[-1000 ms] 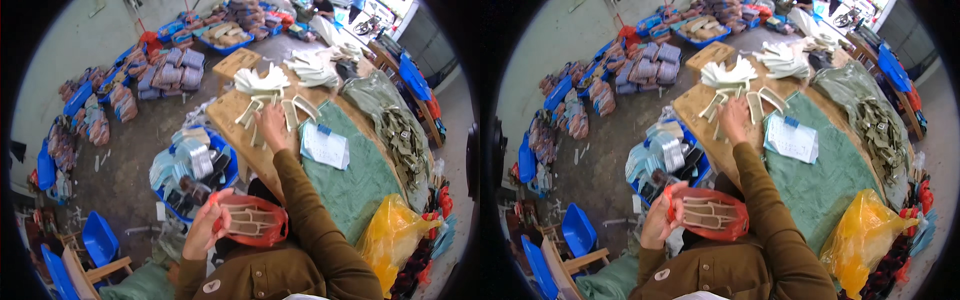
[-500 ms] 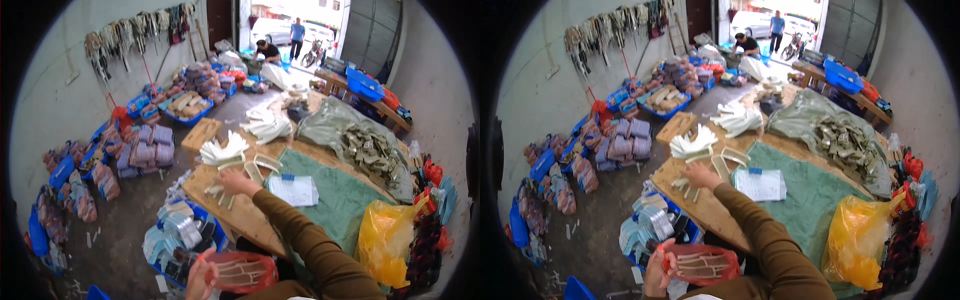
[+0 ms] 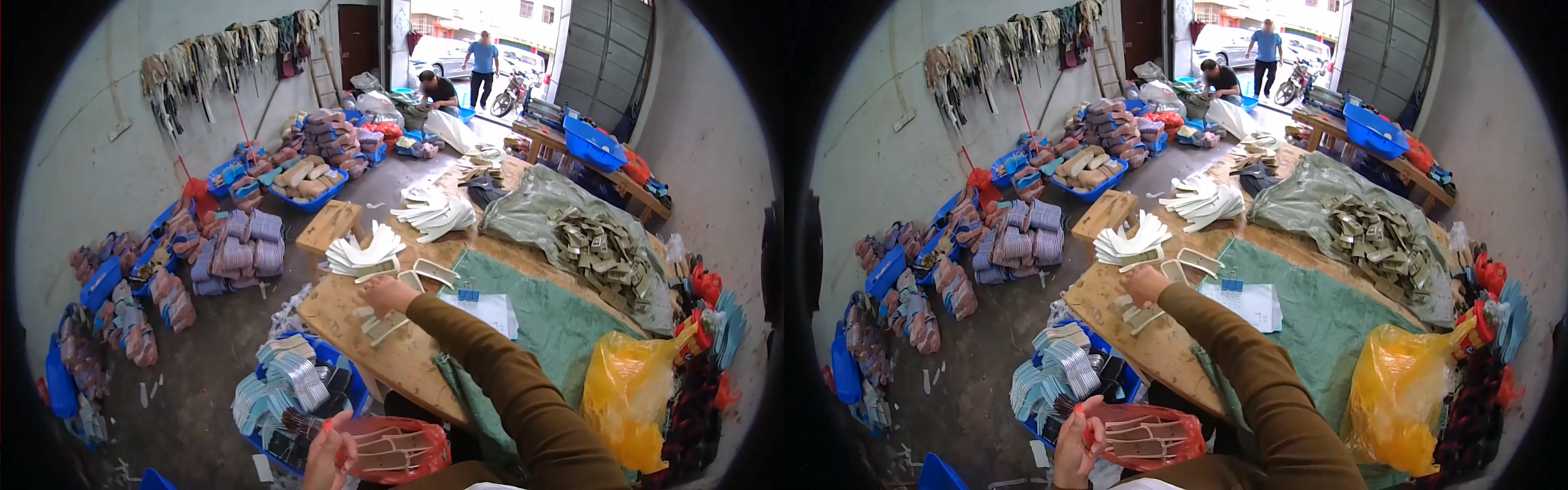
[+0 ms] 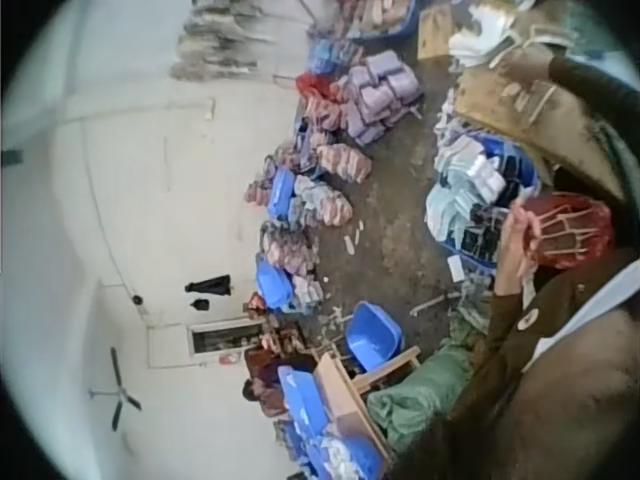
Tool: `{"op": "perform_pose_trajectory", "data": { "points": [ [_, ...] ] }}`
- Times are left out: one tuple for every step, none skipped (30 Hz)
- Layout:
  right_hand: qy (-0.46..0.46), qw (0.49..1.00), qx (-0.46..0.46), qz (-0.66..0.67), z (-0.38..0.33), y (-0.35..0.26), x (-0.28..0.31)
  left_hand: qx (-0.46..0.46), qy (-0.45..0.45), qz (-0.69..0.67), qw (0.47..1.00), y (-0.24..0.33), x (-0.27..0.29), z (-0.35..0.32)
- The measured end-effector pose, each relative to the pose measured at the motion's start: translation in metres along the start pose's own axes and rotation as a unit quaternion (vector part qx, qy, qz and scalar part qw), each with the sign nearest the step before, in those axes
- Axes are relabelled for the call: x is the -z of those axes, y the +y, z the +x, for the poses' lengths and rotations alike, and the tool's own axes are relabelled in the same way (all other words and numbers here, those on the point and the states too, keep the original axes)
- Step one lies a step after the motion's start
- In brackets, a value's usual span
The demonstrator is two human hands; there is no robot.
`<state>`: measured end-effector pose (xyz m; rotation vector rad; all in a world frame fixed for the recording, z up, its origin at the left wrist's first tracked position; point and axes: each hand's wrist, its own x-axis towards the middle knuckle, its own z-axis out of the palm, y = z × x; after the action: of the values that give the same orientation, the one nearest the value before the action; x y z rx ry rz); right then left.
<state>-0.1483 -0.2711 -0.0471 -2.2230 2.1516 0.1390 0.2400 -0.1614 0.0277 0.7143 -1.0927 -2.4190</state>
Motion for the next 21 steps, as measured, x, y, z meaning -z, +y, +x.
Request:
{"op": "perform_pose_trajectory", "data": {
  "points": [
    [-0.024, 1.000, -0.006, 0.017, -0.001, 0.004, 0.009, -0.005, 0.001, 0.005, 1.000, 0.000, 0.002, 0.000],
    [-0.048, 0.998, -0.009, 0.036, 0.000, 0.005, 0.019, -0.008, 0.006, 0.009, 1.000, 0.000, 0.004, -0.002],
    [-0.079, 0.995, -0.010, 0.056, -0.001, 0.005, 0.023, -0.022, -0.003, 0.013, 1.000, -0.001, 0.006, -0.005],
    [-0.031, 0.999, 0.005, 0.044, -0.001, 0.017, 0.028, -0.039, -0.011, 0.016, 0.999, 0.000, 0.007, -0.001],
    [0.002, 0.999, 0.014, 0.038, -0.012, 0.035, 0.020, -0.041, -0.020, 0.010, 0.999, -0.005, 0.008, 0.002],
    [-0.006, 1.000, -0.004, 0.017, -0.020, 0.028, 0.025, -0.034, -0.015, -0.020, 0.999, -0.005, 0.008, 0.000],
    [0.027, 0.998, -0.053, -0.020, -0.035, 0.068, -0.010, -0.020, -0.038, -0.059, 0.997, -0.007, -0.003, 0.013],
    [0.118, 0.992, -0.014, -0.034, -0.052, 0.078, -0.026, -0.008, -0.040, -0.069, 0.997, -0.009, -0.002, 0.019],
    [0.090, 0.990, -0.069, 0.087, -0.057, 0.027, -0.006, 0.000, -0.003, -0.076, 0.997, -0.010, 0.013, 0.007],
    [0.165, 0.961, -0.056, 0.216, -0.075, -0.006, 0.007, 0.004, 0.036, -0.062, 0.997, -0.008, 0.016, 0.001],
    [0.241, 0.912, -0.034, 0.330, -0.102, -0.031, 0.027, 0.015, 0.063, -0.048, 0.997, -0.005, 0.012, -0.007],
    [0.192, 0.801, -0.039, 0.565, -0.125, -0.067, 0.057, 0.015, 0.072, -0.048, 0.996, -0.003, 0.010, -0.012],
    [0.160, 0.751, -0.071, 0.637, -0.152, -0.092, 0.069, 0.017, 0.066, -0.047, 0.997, -0.002, 0.010, -0.013],
    [0.122, 0.697, -0.061, 0.704, -0.177, -0.119, 0.074, 0.014, 0.067, -0.049, 0.996, 0.001, 0.009, -0.015],
    [0.051, 0.646, -0.083, 0.757, -0.196, -0.145, 0.083, 0.024, 0.049, -0.055, 0.997, 0.002, 0.013, -0.015],
    [0.113, 0.841, 0.039, 0.528, -0.201, -0.158, 0.067, 0.034, 0.028, -0.058, 0.997, 0.003, 0.016, -0.015],
    [0.128, 0.863, 0.100, 0.478, -0.202, -0.176, 0.042, 0.033, -0.002, -0.059, 0.998, 0.007, 0.018, -0.008],
    [0.013, 0.887, 0.062, 0.457, -0.210, -0.193, 0.015, 0.047, -0.003, -0.078, 0.996, 0.009, 0.016, -0.008],
    [-0.034, 0.909, 0.070, 0.409, -0.213, -0.202, 0.014, 0.051, -0.019, -0.084, 0.995, 0.010, 0.018, -0.009],
    [0.087, 0.888, 0.109, 0.438, -0.210, -0.203, 0.002, 0.045, -0.022, -0.068, 0.996, 0.008, 0.018, -0.010],
    [0.096, 0.881, 0.041, 0.461, -0.203, -0.190, 0.010, 0.044, -0.021, -0.056, 0.997, 0.006, 0.017, -0.011]
  ]
}}
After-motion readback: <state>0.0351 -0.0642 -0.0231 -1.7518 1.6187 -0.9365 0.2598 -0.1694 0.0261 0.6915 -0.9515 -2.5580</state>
